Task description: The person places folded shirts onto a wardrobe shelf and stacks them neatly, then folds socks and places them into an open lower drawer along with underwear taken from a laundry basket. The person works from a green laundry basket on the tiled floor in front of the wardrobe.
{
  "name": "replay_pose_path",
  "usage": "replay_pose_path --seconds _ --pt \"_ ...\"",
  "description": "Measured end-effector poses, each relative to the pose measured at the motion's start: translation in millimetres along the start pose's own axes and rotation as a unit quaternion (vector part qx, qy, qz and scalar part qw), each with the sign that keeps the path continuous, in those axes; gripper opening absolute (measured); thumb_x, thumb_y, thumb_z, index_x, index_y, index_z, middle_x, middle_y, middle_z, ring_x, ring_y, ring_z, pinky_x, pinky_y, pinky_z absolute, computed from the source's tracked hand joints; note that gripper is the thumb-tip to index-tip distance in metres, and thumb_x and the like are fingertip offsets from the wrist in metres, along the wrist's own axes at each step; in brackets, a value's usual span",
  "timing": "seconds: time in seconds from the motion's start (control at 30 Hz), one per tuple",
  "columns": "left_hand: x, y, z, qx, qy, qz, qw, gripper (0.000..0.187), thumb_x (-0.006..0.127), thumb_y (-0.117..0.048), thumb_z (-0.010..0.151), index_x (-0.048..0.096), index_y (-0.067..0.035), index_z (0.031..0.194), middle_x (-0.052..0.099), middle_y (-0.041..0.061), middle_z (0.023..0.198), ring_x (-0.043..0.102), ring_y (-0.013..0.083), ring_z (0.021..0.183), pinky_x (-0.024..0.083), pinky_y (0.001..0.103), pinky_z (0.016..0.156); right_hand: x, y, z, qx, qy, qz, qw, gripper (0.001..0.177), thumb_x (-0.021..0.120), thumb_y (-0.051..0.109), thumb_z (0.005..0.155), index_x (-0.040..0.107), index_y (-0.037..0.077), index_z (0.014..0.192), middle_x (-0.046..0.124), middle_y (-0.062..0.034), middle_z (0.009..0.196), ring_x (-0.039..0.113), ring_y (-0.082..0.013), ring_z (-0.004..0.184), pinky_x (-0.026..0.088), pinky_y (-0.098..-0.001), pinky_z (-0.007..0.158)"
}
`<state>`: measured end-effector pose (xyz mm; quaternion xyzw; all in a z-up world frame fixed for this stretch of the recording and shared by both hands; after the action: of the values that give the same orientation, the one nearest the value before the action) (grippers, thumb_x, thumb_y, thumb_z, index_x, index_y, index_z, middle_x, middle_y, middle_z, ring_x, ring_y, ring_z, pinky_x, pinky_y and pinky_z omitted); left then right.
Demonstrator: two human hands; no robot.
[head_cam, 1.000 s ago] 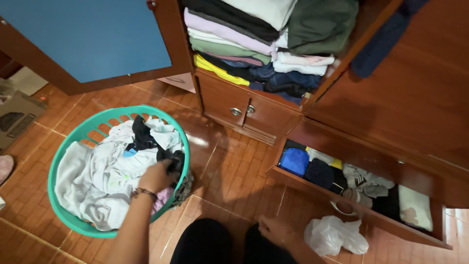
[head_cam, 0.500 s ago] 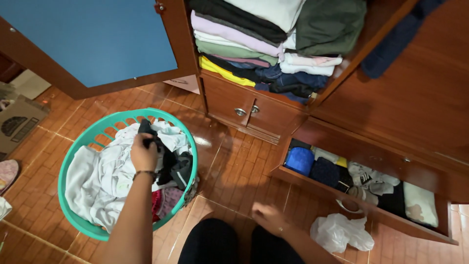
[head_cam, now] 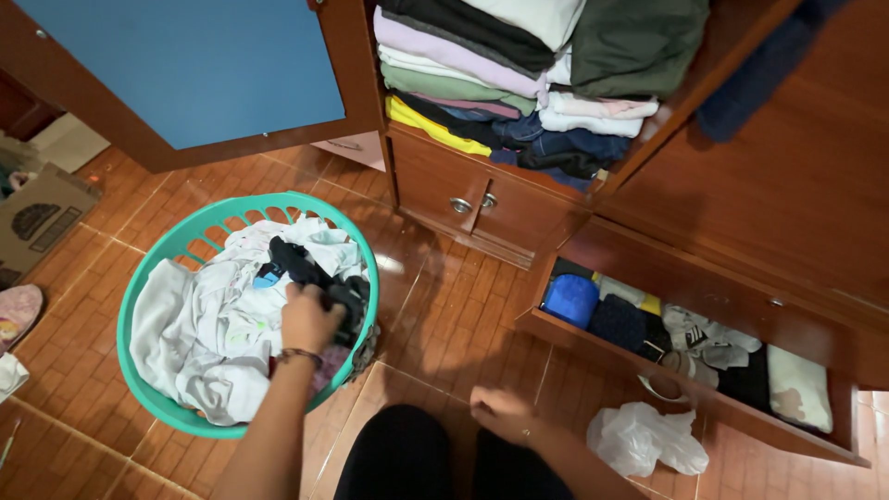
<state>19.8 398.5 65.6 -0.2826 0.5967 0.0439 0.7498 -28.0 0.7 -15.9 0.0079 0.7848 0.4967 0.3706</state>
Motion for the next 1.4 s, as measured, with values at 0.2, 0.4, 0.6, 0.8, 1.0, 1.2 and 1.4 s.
replay_pose_path --seconds 0.2,0.4,0.6,0.8,1.0,1.2,1.4 --pt "-33.7 50.9 23.7 -0.132 0.052 -0.362 0.921 0.038 0.072 -0.030 0.088 0.070 0.007 0.093 0.070 0.019 0.087 0.068 0.0283 0.076 0.057 0.041 0.067 -41.7 22.4 7.0 -0.024 -0.063 0.014 0.998 0.010 0.066 0.019 0.094 0.062 0.010 0.097 0.071 -0.0095 0.091 0.072 -0.0244 0.086 0.057 -0.0370 0.076" --pt "-126.5 -1.3 4.7 -0.063 -0.034 -0.529 0.846 0.029 0.060 -0.032 0.103 0.069 -0.004 0.103 0.069 0.001 0.092 0.065 0.0085 0.080 0.057 0.025 0.068 -87.4 108.8 38.1 -0.055 -0.085 0.014 0.995 0.012 0.066 0.018 0.095 0.062 0.009 0.102 0.071 -0.0093 0.097 0.071 -0.0244 0.094 0.056 -0.0371 0.081" --pt "-209.3 -54.7 -32.0 0.143 -0.172 -0.457 0.861 0.015 0.057 0.006 0.099 0.065 0.001 0.110 0.058 0.002 0.107 0.060 0.0096 0.096 0.053 0.023 0.083 -99.0 196.7 74.9 -0.145 -0.068 0.158 0.974 0.018 0.064 0.015 0.098 0.061 0.007 0.114 0.069 -0.0056 0.115 0.067 -0.0184 0.111 0.055 -0.0360 0.095" --pt "-188.4 7.1 -26.4 0.079 -0.216 -0.469 0.853 0.022 0.049 0.002 0.103 0.069 -0.003 0.111 0.066 0.003 0.101 0.058 0.0110 0.088 0.048 0.024 0.078 -75.5 217.8 94.5 -0.173 -0.069 0.052 0.981 0.017 0.067 0.012 0.093 0.063 0.005 0.107 0.068 -0.0089 0.103 0.071 -0.0203 0.096 0.059 -0.0336 0.082" --pt "-50.1 43.1 -18.1 0.054 0.031 -0.098 0.993 0.019 0.073 -0.024 0.085 0.078 -0.007 0.093 0.069 0.017 0.102 0.069 0.0357 0.091 0.055 0.046 0.079 -49.1 221.0 123.9 -0.180 -0.126 -0.112 0.969 0.025 0.069 0.014 0.091 0.063 0.009 0.115 0.060 -0.0121 0.127 0.056 -0.0317 0.126 0.051 -0.0430 0.104" --pt "-47.7 18.7 -22.4 0.048 0.039 0.033 0.998 0.028 0.074 -0.029 0.079 0.078 -0.013 0.102 0.071 0.014 0.104 0.069 0.0371 0.091 0.055 0.050 0.070 -42.3 252.3 168.7 -0.146 -0.108 -0.287 0.940 0.061 0.070 0.033 0.082 0.058 0.021 0.141 0.027 -0.0078 0.163 0.021 -0.0359 0.150 0.021 -0.0621 0.116" --pt "-78.9 67.3 6.2 -0.054 0.071 -0.250 0.964 0.019 0.066 -0.022 0.092 0.075 -0.006 0.090 0.071 0.014 0.073 0.070 0.0248 0.069 0.056 0.039 0.070 -30.7 212.8 213.6 -0.032 0.010 -0.328 0.944 0.062 0.065 0.047 0.091 0.053 0.017 0.144 0.024 -0.0004 0.165 0.011 -0.0310 0.156 0.004 -0.0729 0.119"
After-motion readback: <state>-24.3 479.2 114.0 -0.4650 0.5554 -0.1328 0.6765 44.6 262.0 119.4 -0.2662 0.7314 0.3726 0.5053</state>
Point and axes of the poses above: each hand's wrist, its own z-axis towards the middle knuckle, its own x-axis out of the palm, y = z × x, the point moved 5 cm from there along z, towards the middle knuckle
